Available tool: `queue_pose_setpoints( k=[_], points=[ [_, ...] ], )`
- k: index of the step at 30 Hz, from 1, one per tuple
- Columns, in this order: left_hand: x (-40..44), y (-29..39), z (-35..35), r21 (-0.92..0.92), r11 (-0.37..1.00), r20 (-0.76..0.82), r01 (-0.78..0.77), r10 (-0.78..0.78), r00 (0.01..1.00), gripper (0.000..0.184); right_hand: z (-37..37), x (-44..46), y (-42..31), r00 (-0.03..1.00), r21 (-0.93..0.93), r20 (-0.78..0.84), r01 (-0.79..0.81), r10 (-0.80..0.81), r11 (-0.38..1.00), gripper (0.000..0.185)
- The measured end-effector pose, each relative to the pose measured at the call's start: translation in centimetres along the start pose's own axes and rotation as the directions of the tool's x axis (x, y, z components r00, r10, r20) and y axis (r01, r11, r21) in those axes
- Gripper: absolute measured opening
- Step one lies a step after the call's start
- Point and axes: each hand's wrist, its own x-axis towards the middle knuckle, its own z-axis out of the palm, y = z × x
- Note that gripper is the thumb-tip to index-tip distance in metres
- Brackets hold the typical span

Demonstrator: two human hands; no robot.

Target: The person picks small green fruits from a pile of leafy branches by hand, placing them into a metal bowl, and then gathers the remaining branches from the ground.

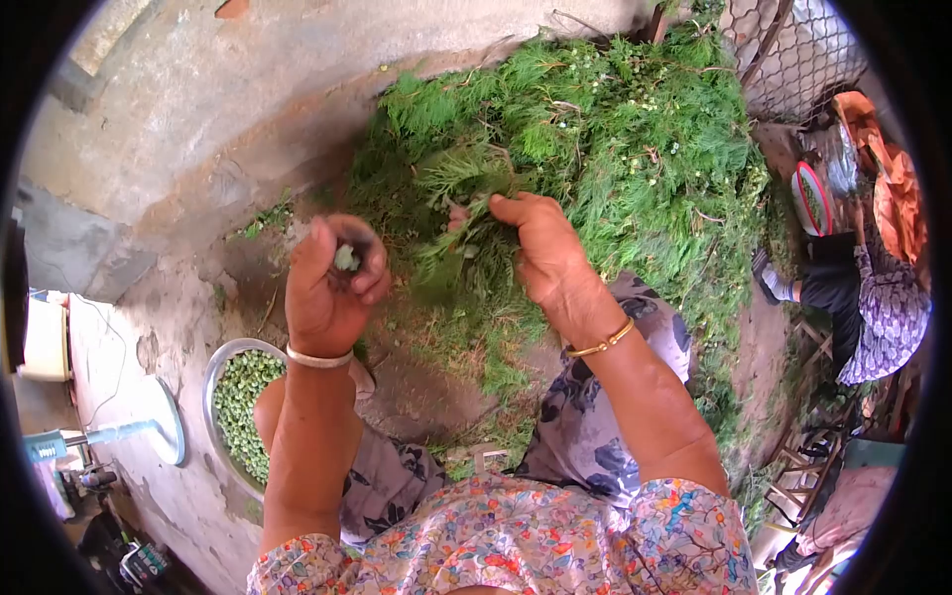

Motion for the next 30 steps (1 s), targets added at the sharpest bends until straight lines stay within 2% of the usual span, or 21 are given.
queue_pose_setpoints(
  k=[3, 5, 6, 7, 8, 9, 10, 11, 13, 14, 16, 17, 19, 20, 22, 23, 25, 26, 28, 29, 30],
  points=[
    [-1.0, -0.1, 0.3, 0.037, 0.998, 0.059, -0.057, 0.055, 0.997, 0.035, 0.0, 0.1, -0.7, 0.998, 0.061, -0.002, 0.059, -0.059, 0.996, 0.023],
    [-1.4, -0.4, 1.3, 0.194, 0.981, 0.038, 0.021, -0.029, 0.999, 0.023, 0.0, 0.1, -0.7, 0.999, 0.072, -0.009, 0.051, -0.051, 0.996, 0.023],
    [-1.6, -0.3, 1.9, 0.204, 0.969, -0.043, 0.137, -0.131, 0.99, 0.009, 0.0, 0.1, -0.6, 0.999, 0.083, -0.017, 0.037, -0.036, 0.996, 0.023],
    [-1.6, -0.8, 2.4, 0.204, 0.97, -0.043, 0.134, -0.128, 0.991, 0.009, 0.1, 0.2, -0.4, 0.999, 0.082, -0.015, 0.038, -0.037, 0.996, 0.023],
    [-1.6, -1.5, 3.0, 0.489, 0.871, 0.006, -0.051, 0.055, 0.998, 0.007, 0.2, 0.4, -0.1, 0.996, 0.015, -0.028, 0.08, -0.079, 0.997, 0.022],
    [-1.7, -2.0, 3.4, 0.717, 0.66, 0.106, -0.223, 0.213, 0.971, 0.008, 0.4, 0.4, 0.2, 0.992, -0.051, -0.038, 0.119, -0.121, 0.992, 0.022],
    [-1.8, -2.2, 3.5, 0.776, 0.577, 0.146, -0.254, 0.227, 0.963, 0.012, 0.7, 0.3, 0.3, 0.992, -0.051, -0.036, 0.118, -0.12, 0.992, 0.022],
    [-1.6, -2.9, 3.4, 0.777, 0.577, 0.145, -0.254, 0.228, 0.963, 0.012, 1.2, 0.0, 0.4, 0.989, -0.104, 0.047, 0.142, -0.138, 0.984, 0.021],
    [-1.5, -4.1, 3.1, 0.819, 0.451, 0.157, -0.355, 0.419, 0.894, 0.016, 1.9, -0.4, 0.9, 0.98, -0.157, 0.133, 0.166, -0.146, 0.974, 0.02],
    [-1.5, -4.3, 3.0, 0.82, 0.451, 0.154, -0.353, 0.42, 0.894, 0.016, 2.2, -0.5, 1.2, 0.982, -0.141, 0.132, 0.157, -0.139, 0.977, 0.018],
    [-1.3, -4.2, 3.0, 0.931, 0.214, 0.192, -0.297, 0.405, 0.894, 0.021, 2.9, -1.0, 1.5, 0.986, -0.116, 0.133, 0.117, -0.102, 0.986, 0.015],
    [-1.4, -4.2, 2.9, 0.931, 0.213, 0.191, -0.296, 0.406, 0.894, 0.021, 3.0, -1.0, 1.8, 0.986, -0.116, 0.134, 0.117, -0.101, 0.986, 0.015],
    [-1.7, -4.1, 2.7, 0.974, 0.09, 0.179, -0.209, 0.266, 0.947, 0.022, 2.7, -0.8, 2.3, 0.985, -0.207, 0.147, 0.122, -0.092, 0.971, 0.015],
    [-1.7, -4.3, 2.7, 0.974, 0.09, 0.18, -0.21, 0.265, 0.947, 0.022, 2.7, -0.8, 2.4, 0.985, -0.206, 0.147, 0.122, -0.093, 0.971, 0.015],
    [-1.8, -4.6, 2.8, 0.974, -0.046, 0.226, -0.222, 0.281, 0.933, 0.017, 2.6, -0.9, 2.5, 0.982, -0.134, 0.155, 0.126, -0.105, 0.983, 0.015],
    [-1.7, -4.8, 2.8, 0.973, -0.044, 0.228, -0.225, 0.281, 0.932, 0.017, 2.4, -0.8, 2.5, 0.982, -0.135, 0.153, 0.128, -0.107, 0.983, 0.015],
    [-1.6, -5.0, 2.9, 0.969, 0.133, 0.164, -0.21, 0.295, 0.941, 0.01, 2.2, -0.6, 2.4, 0.989, -0.187, 0.077, 0.142, -0.13, 0.972, 0.014],
    [-1.4, -4.7, 2.9, 0.967, 0.133, 0.169, -0.215, 0.294, 0.941, 0.01, 2.3, -0.7, 2.3, 0.988, -0.186, 0.075, 0.146, -0.134, 0.972, 0.014],
    [-1.0, -3.7, 2.6, 0.907, 0.352, 0.152, -0.23, 0.236, 0.96, 0.008, 2.7, -1.1, 1.8, 0.988, -0.272, -0.016, 0.143, -0.153, 0.951, 0.018],
    [-1.1, -3.1, 2.6, 0.906, 0.354, 0.156, -0.234, 0.234, 0.96, 0.008, 2.7, -1.2, 1.3, 0.987, -0.272, -0.019, 0.147, -0.158, 0.951, 0.018],
    [-1.4, -2.3, 2.7, 0.835, 0.542, 0.04, -0.1, 0.121, 0.992, 0.011, 2.5, -1.1, 0.6, 0.988, -0.127, -0.077, 0.125, -0.136, 0.984, 0.018]
  ],
)
